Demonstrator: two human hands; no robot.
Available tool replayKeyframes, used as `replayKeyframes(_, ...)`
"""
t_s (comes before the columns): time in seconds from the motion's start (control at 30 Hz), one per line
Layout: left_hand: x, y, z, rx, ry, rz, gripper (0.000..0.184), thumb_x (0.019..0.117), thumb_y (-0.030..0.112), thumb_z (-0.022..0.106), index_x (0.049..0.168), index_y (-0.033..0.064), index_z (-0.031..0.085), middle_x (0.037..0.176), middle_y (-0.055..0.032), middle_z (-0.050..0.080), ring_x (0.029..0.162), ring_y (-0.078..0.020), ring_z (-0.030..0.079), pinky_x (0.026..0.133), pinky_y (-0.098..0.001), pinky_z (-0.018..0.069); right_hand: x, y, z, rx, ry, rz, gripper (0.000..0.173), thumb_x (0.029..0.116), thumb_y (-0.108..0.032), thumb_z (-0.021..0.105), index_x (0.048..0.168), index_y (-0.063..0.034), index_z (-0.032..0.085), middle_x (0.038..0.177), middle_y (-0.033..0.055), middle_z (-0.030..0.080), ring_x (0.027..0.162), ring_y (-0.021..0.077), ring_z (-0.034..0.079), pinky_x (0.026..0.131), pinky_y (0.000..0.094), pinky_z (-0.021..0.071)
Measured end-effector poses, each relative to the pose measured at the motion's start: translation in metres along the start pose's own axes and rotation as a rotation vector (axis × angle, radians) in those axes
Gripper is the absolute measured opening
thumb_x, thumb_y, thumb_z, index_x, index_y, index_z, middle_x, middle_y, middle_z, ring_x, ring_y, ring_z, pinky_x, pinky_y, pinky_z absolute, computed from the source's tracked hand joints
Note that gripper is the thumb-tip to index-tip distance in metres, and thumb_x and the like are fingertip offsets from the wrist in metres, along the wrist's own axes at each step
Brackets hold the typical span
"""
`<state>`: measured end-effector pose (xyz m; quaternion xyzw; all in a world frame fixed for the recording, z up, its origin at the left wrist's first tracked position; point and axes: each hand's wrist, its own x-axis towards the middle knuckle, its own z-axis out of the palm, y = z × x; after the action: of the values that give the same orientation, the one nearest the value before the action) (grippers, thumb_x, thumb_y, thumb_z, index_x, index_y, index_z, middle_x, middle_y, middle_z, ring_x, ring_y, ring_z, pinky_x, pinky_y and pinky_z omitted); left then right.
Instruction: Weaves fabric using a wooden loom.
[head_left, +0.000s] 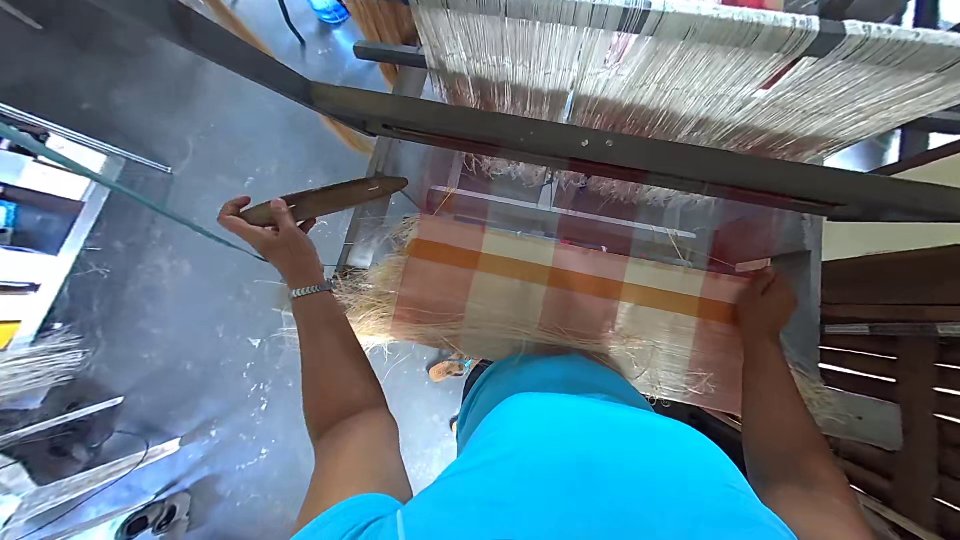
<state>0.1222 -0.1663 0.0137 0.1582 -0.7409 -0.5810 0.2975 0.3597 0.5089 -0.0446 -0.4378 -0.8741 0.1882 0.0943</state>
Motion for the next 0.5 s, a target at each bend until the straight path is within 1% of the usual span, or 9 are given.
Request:
replayKeyframes(0.07, -0.020, 0.009, 0.003, -0.057, 0.086, 0.124, 0.060, 0.1051, 0.024, 0.058, 0.150, 0.0003, 0.025, 0.130, -0.0173, 0.052, 0.099, -0.0210, 0.067, 0.077, -0.0394, 0.0629, 0.000, 0.000, -0.001, -0.010, -0.007, -0.003, 0.054, 0.1128, -0.031, 0.026, 0.132, 0.0075, 0.059, 0.126, 0.0292, 0.065, 0.123, 0.0397, 0.063, 0.108, 0.0530, 0.0449)
replayKeyframes(0.13, -0.047, 0.022, 0.011, -0.147, 0.078, 0.129, 0.057, 0.1069, 0.024, 0.055, 0.149, 0.0013, 0.023, 0.127, -0.0146, 0.051, 0.102, -0.0207, 0.066, 0.082, -0.0407, 0.0623, 0.000, 0.001, -0.001, -0.018, -0.010, 0.003, 0.055, 0.1129, -0.031, 0.026, 0.133, 0.0077, 0.058, 0.127, 0.0291, 0.065, 0.124, 0.0401, 0.062, 0.108, 0.0532, 0.0449)
replayKeyframes(0.17, -0.064, 0.030, 0.016, -0.170, -0.009, 0.074, 0.056, 0.1074, 0.026, 0.053, 0.149, 0.0025, 0.023, 0.127, -0.0131, 0.052, 0.104, -0.0203, 0.066, 0.085, -0.0420, 0.0616, 0.000, 0.002, 0.000, -0.021, -0.006, 0.006, 0.055, 0.1128, -0.032, 0.025, 0.134, 0.0079, 0.058, 0.127, 0.0294, 0.065, 0.124, 0.0404, 0.062, 0.107, 0.0534, 0.0452)
replayKeyframes(0.23, -0.105, 0.038, 0.029, -0.122, -0.305, -0.057, 0.057, 0.1068, 0.031, 0.052, 0.150, 0.0043, 0.027, 0.127, -0.0116, 0.056, 0.103, -0.0180, 0.066, 0.088, -0.0423, 0.0603, 0.001, 0.002, 0.002, -0.028, 0.003, 0.015, 0.055, 0.1129, -0.033, 0.025, 0.133, 0.0070, 0.058, 0.126, 0.0289, 0.066, 0.123, 0.0404, 0.063, 0.106, 0.0536, 0.0461)
replayKeyframes(0.27, -0.128, 0.037, 0.037, -0.091, -0.469, -0.100, 0.054, 0.1066, 0.035, 0.053, 0.149, 0.0083, 0.033, 0.127, -0.0097, 0.059, 0.101, -0.0168, 0.067, 0.086, -0.0413, 0.0603, 0.001, 0.002, 0.003, -0.028, 0.004, 0.018, 0.055, 0.1130, -0.033, 0.025, 0.133, 0.0067, 0.058, 0.126, 0.0286, 0.066, 0.123, 0.0401, 0.063, 0.106, 0.0533, 0.0460)
replayKeyframes(0.33, -0.172, 0.030, 0.061, -0.104, -0.716, -0.159, 0.048, 0.1038, 0.028, 0.060, 0.144, 0.0096, 0.041, 0.117, -0.0112, 0.063, 0.086, -0.0194, 0.068, 0.073, -0.0413, 0.0613, 0.000, 0.001, 0.003, -0.023, 0.009, 0.020, 0.055, 0.1130, -0.033, 0.025, 0.132, 0.0058, 0.059, 0.125, 0.0276, 0.066, 0.122, 0.0391, 0.063, 0.106, 0.0529, 0.0459)
replayKeyframes(0.43, -0.225, 0.019, 0.088, -0.024, -0.893, -0.142, 0.045, 0.1007, 0.024, 0.067, 0.137, 0.0072, 0.046, 0.098, -0.0129, 0.068, 0.072, -0.0219, 0.068, 0.065, -0.0408, 0.0608, -0.001, 0.000, 0.000, -0.022, 0.004, 0.022, 0.055, 0.1129, -0.033, 0.026, 0.131, 0.0061, 0.059, 0.125, 0.0276, 0.066, 0.122, 0.0388, 0.063, 0.107, 0.0534, 0.0458)
replayKeyframes(0.47, -0.235, 0.015, 0.093, 0.068, -0.908, -0.083, 0.046, 0.0994, 0.028, 0.069, 0.135, 0.0069, 0.049, 0.096, -0.0125, 0.068, 0.073, -0.0223, 0.068, 0.067, -0.0415, 0.0600, -0.002, -0.002, -0.002, -0.024, -0.007, 0.022, 0.055, 0.1129, -0.033, 0.025, 0.132, 0.0064, 0.058, 0.125, 0.0280, 0.066, 0.123, 0.0392, 0.063, 0.107, 0.0537, 0.0455)
replayKeyframes(0.5, -0.240, 0.014, 0.096, 0.171, -0.919, -0.003, 0.046, 0.0976, 0.033, 0.071, 0.131, 0.0066, 0.053, 0.100, -0.0117, 0.069, 0.082, -0.0226, 0.068, 0.073, -0.0429, 0.0597, -0.002, -0.003, -0.002, -0.026, -0.007, 0.019, 0.055, 0.1129, -0.033, 0.025, 0.132, 0.0065, 0.058, 0.125, 0.0284, 0.066, 0.123, 0.0396, 0.063, 0.107, 0.0539, 0.0458)
